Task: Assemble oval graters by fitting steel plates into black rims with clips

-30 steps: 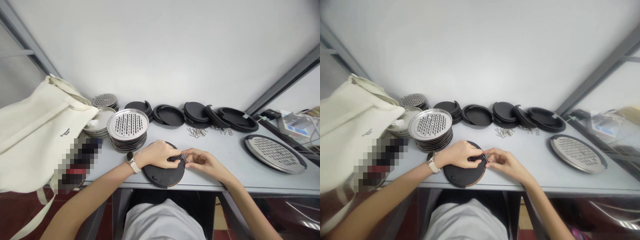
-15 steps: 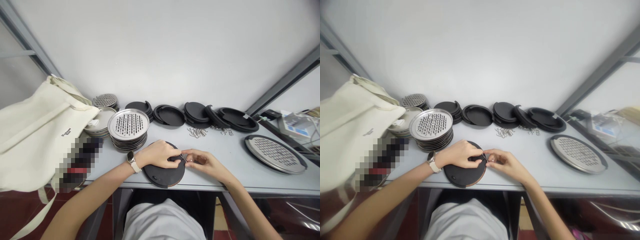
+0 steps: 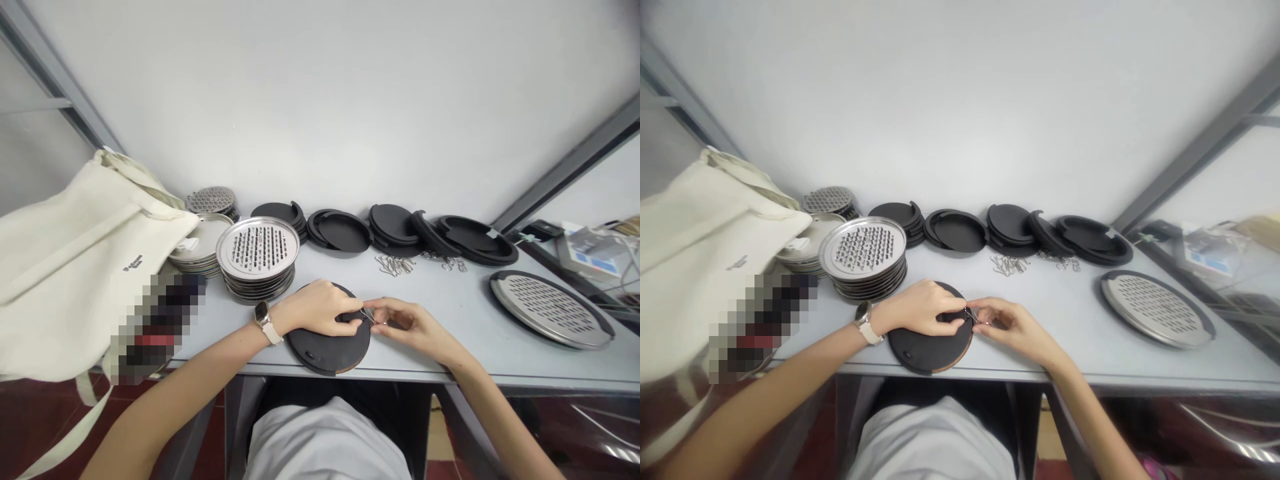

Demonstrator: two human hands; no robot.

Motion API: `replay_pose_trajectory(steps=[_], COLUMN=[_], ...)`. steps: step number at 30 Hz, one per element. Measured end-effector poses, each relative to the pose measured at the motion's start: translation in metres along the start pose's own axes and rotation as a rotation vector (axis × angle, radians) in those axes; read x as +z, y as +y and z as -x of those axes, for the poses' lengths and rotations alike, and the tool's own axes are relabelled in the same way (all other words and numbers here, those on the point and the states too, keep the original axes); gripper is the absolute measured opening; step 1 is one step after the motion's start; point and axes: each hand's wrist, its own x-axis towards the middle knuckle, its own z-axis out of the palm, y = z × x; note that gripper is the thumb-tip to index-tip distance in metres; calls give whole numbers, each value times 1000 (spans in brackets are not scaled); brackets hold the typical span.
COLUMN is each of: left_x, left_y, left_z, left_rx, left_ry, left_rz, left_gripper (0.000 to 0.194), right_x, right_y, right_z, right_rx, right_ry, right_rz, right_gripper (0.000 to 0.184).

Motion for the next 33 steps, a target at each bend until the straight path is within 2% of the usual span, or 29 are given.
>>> replay_pose_trajectory(steps=[16,25,33], left_x=[1,0,-1], left_y=[-1,0,0], left_z=[1,0,0], left_rx=[3,-9,-2], left_ry=[4,-14,-15], left_rz=[5,-4,0], left_gripper=[22,21,20], right_x=[0,2,1], right_y=[-1,-1,-5], right_z=[0,-2,-1], right_rx=[-6,-6,-6], right_ry=[-18,30,17], right_rz=[-29,54,57], right_gripper=[38,39,37])
